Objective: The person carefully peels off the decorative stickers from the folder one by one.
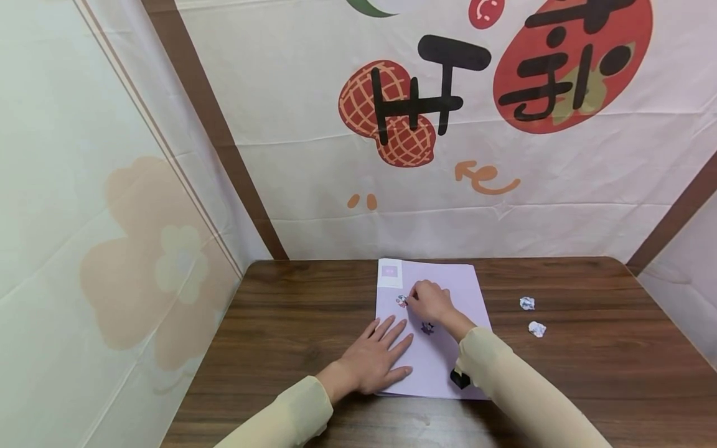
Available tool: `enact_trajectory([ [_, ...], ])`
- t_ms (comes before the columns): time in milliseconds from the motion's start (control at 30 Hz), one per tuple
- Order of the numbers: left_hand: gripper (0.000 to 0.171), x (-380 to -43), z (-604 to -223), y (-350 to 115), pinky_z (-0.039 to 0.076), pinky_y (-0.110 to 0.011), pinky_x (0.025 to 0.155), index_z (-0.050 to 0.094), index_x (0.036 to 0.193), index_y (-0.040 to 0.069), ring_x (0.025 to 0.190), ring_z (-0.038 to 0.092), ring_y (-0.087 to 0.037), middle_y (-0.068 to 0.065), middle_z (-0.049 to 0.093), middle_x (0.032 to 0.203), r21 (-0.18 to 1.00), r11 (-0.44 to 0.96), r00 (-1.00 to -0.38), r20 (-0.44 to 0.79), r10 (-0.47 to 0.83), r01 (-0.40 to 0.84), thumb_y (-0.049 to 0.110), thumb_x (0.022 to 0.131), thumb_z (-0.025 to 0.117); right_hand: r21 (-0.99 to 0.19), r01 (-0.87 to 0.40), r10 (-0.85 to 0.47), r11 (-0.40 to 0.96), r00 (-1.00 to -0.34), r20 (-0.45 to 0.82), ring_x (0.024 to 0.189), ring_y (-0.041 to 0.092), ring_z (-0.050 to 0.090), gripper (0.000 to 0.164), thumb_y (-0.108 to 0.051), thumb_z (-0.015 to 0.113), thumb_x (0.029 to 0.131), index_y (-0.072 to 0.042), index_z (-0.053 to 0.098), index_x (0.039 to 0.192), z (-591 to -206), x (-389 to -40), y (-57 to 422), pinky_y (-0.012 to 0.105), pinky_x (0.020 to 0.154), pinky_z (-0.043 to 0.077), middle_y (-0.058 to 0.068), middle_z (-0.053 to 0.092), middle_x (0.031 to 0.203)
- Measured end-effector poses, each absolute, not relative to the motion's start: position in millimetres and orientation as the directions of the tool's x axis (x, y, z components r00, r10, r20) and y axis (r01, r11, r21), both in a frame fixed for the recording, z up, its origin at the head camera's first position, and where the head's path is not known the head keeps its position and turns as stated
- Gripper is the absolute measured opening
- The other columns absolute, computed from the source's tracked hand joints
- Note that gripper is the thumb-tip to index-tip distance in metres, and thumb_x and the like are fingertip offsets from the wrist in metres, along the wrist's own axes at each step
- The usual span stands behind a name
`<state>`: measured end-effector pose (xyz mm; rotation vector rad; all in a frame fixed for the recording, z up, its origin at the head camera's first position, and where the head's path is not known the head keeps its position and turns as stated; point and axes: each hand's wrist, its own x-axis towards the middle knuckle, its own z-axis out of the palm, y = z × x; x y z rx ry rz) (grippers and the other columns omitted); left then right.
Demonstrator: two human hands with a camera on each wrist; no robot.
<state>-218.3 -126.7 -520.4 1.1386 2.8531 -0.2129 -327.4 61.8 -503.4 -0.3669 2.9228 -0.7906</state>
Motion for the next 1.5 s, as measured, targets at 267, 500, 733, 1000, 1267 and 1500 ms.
enact_trajectory([
  [267, 0.069, -223, -521, -122, 0.013, -0.051, 0.126, 0.03, 0.163, 0.024, 0.158, 0.01, -0.03, -0.006, 0.016, 0.172, -0.102, 0.727, -0.734, -0.105, 0.671, 0.679, 0.063, 0.107, 0.02, -0.522, -0.199, -0.261, 0.829, -0.964, -0.048, 0.075, 0.019, 0.057, 0.014, -0.018, 0.063, 0.098, -0.009, 0.069, 0.09, -501, -333, 64, 0.052, 0.086, 0.041, 0.001, 0.064, 0.081],
  [500, 0.069, -224, -520, -118, 0.012, -0.052, 0.126, 0.029, 0.163, 0.023, 0.158, 0.009, -0.03, -0.007, 0.015, 0.172, -0.079, 0.739, -0.742, -0.121, 0.659, 0.669, 0.062, 0.107, 0.022, -0.543, -0.208, -0.27, 0.814, -0.962, -0.036, 0.076, 0.019, 0.057, 0.014, -0.015, 0.06, 0.098, -0.008, 0.068, 0.089, -501, -336, 68, 0.052, 0.085, 0.042, 0.001, 0.063, 0.08],
  [733, 0.069, -227, -520, -114, 0.012, -0.052, 0.126, 0.029, 0.164, 0.023, 0.158, 0.008, -0.03, -0.006, 0.014, 0.172, -0.086, 0.747, -0.751, -0.124, 0.649, 0.66, 0.062, 0.107, 0.022, -0.567, -0.22, -0.285, 0.794, -0.958, -0.028, 0.076, 0.019, 0.056, 0.014, -0.014, 0.061, 0.098, -0.008, 0.068, 0.088, -500, -341, 72, 0.059, 0.089, 0.042, 0.002, 0.062, 0.078],
  [1000, 0.07, -227, -522, -116, 0.012, -0.052, 0.126, 0.029, 0.163, 0.023, 0.158, 0.009, -0.03, -0.007, 0.015, 0.172, -0.098, 0.741, -0.747, -0.112, 0.656, 0.665, 0.063, 0.107, 0.021, -0.582, -0.241, -0.302, 0.777, -0.953, -0.009, 0.075, 0.019, 0.056, 0.015, -0.013, 0.059, 0.099, -0.007, 0.068, 0.09, -500, -339, 74, 0.059, 0.087, 0.045, 0.002, 0.062, 0.079],
  [1267, 0.07, -220, -521, -121, 0.013, -0.052, 0.126, 0.03, 0.163, 0.023, 0.158, 0.009, -0.03, -0.007, 0.016, 0.172, -0.099, 0.729, -0.735, -0.111, 0.669, 0.678, 0.063, 0.107, 0.019, -0.603, -0.238, -0.304, 0.761, -0.953, -0.007, 0.072, 0.018, 0.055, 0.016, -0.012, 0.057, 0.1, -0.006, 0.067, 0.09, -498, -330, 72, 0.044, 0.075, 0.047, 0.002, 0.061, 0.078],
  [1500, 0.072, -219, -522, -123, 0.012, -0.051, 0.126, 0.029, 0.163, 0.023, 0.158, 0.009, -0.03, -0.007, 0.016, 0.172, -0.103, 0.726, -0.733, -0.116, 0.67, 0.68, 0.064, 0.106, 0.017, -0.607, -0.23, -0.302, 0.761, -0.953, -0.018, 0.073, 0.017, 0.056, 0.016, -0.012, 0.057, 0.101, -0.006, 0.068, 0.092, -499, -329, 71, 0.043, 0.076, 0.046, 0.002, 0.061, 0.079],
])
